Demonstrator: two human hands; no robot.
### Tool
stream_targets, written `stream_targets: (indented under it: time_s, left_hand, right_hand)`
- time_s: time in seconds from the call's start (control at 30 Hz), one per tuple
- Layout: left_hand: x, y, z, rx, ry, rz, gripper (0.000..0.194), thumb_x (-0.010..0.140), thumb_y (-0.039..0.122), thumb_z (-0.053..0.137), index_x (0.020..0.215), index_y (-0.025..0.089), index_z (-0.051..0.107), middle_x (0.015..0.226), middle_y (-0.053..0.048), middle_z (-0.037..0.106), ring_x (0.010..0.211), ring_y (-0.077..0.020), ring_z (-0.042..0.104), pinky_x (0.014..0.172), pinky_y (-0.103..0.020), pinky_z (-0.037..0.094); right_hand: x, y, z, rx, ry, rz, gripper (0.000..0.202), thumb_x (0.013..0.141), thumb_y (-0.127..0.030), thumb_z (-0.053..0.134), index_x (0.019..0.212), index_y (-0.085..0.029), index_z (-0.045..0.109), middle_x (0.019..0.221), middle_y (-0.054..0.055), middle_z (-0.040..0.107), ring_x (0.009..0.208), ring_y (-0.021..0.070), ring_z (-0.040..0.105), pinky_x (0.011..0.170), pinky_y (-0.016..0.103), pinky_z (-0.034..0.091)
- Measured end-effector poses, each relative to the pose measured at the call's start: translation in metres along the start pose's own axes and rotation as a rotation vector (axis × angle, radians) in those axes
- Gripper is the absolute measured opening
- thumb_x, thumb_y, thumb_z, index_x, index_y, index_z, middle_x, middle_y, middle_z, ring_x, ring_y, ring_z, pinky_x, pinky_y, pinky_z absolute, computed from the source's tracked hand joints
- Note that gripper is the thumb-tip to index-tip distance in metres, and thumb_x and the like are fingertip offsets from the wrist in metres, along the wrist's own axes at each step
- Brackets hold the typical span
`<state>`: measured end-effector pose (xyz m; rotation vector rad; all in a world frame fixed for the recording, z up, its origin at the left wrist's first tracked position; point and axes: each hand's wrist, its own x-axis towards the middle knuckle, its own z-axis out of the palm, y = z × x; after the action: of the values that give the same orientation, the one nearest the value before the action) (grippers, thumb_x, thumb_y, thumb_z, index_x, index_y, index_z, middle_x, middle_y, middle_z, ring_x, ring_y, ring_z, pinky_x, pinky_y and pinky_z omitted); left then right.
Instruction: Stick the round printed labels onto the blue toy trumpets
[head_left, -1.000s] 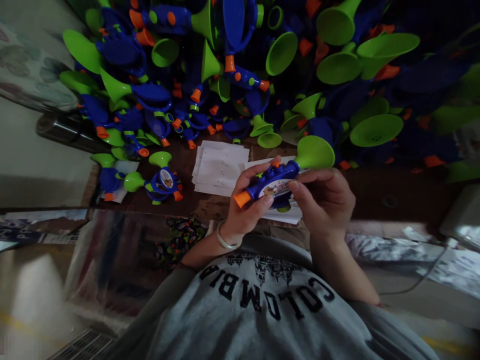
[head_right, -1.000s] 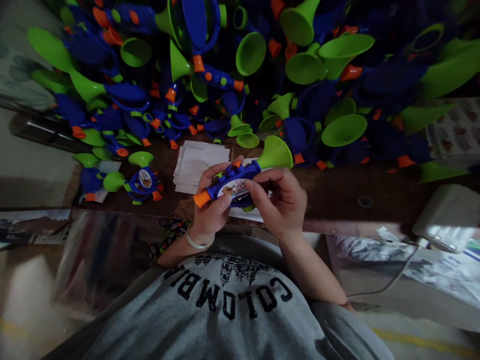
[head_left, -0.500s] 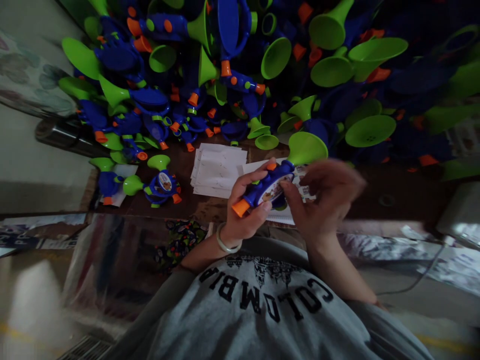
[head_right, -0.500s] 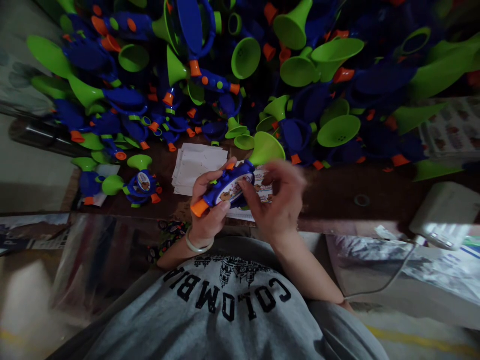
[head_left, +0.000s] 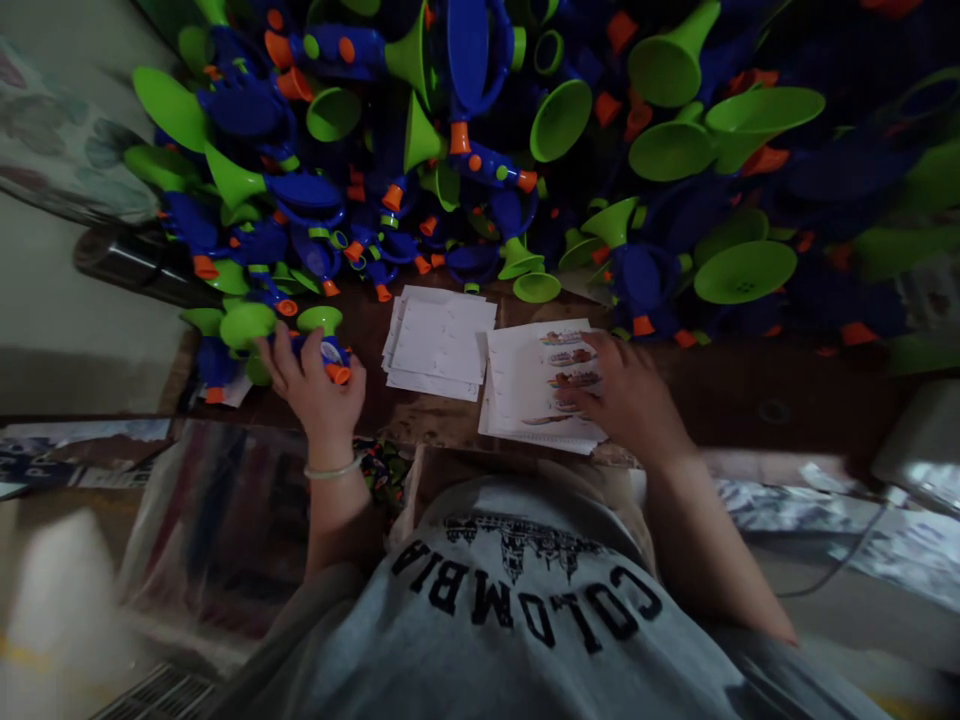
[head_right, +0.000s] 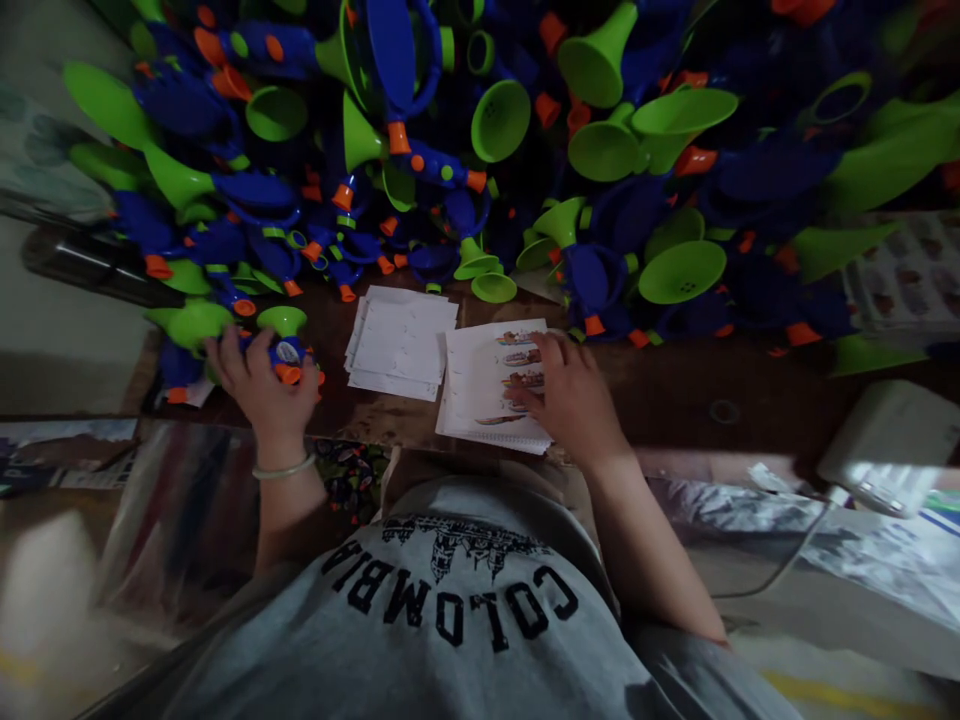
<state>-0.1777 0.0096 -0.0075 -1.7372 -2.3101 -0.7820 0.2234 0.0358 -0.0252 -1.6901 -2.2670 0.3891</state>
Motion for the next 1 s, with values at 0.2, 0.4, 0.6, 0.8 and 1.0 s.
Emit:
stream_targets:
  time_s: [0.2,0.4,0.6,0.8,1.0]
  left_hand:
    - [0.008,-0.028,-0.007,-0.025,-0.095,-0.012,0.081,0.086,0.059,0.08,0.153,0.021,0.056,0.174,-0.025,0.04,0.17,-0.0508,0.017,0.133,-0.075,0.021]
    - [0.01,-0.003,0.002,-0.025,0.075,0.009,0.052,0.094,0.055,0.072,0.134,0.022,0.068,0.157,-0.02,0.062,0.166,-0.0442,0.034,0.133,-0.074,0.016]
    - [-0.015,0.085,0.06,-0.497,-0.089,0.461,0.043,0.102,0.049,0.064,0.136,0.023,0.066,0.151,-0.015,0.067,0.149,-0.03,0.059,0.125,-0.055,0.047]
    - [-0.011,0.151,0.103,-0.71,-0.391,0.576,0.058,0.102,0.048,0.063,0.153,0.021,0.054,0.158,-0.018,0.061,0.148,-0.0331,0.059,0.121,-0.054,0.051]
    - [0.002,0.168,0.084,-0.871,-0.665,0.389,0.051,0.097,0.023,0.062,0.148,0.022,0.057,0.105,-0.005,0.077,0.095,-0.0184,0.073,0.091,-0.033,0.057]
  right_hand:
    - [0.0,0.0,0.025,-0.073,-0.062,0.111,0.099,0.084,-0.051,0.086,0.16,-0.005,0.041,0.166,0.038,0.044,0.151,0.0518,0.051,0.119,0.065,0.046]
    - [-0.001,0.012,0.03,0.013,-0.023,0.052,0.088,0.082,-0.048,0.088,0.151,-0.008,0.05,0.158,0.032,0.056,0.149,0.0502,0.053,0.121,0.064,0.046]
    - [-0.004,0.004,0.03,0.056,0.015,0.078,0.064,0.086,-0.043,0.084,0.141,-0.019,0.06,0.155,0.028,0.057,0.144,0.0518,0.055,0.109,0.074,0.05]
    - [-0.004,-0.011,0.017,0.228,0.047,0.015,0.035,0.092,-0.027,0.068,0.126,-0.018,0.065,0.13,0.021,0.065,0.125,0.0396,0.068,0.102,0.059,0.06]
    - [0.001,-0.027,0.0,0.396,0.149,0.007,0.021,0.098,-0.031,0.061,0.117,-0.024,0.063,0.11,0.01,0.077,0.091,0.0265,0.076,0.078,0.041,0.062]
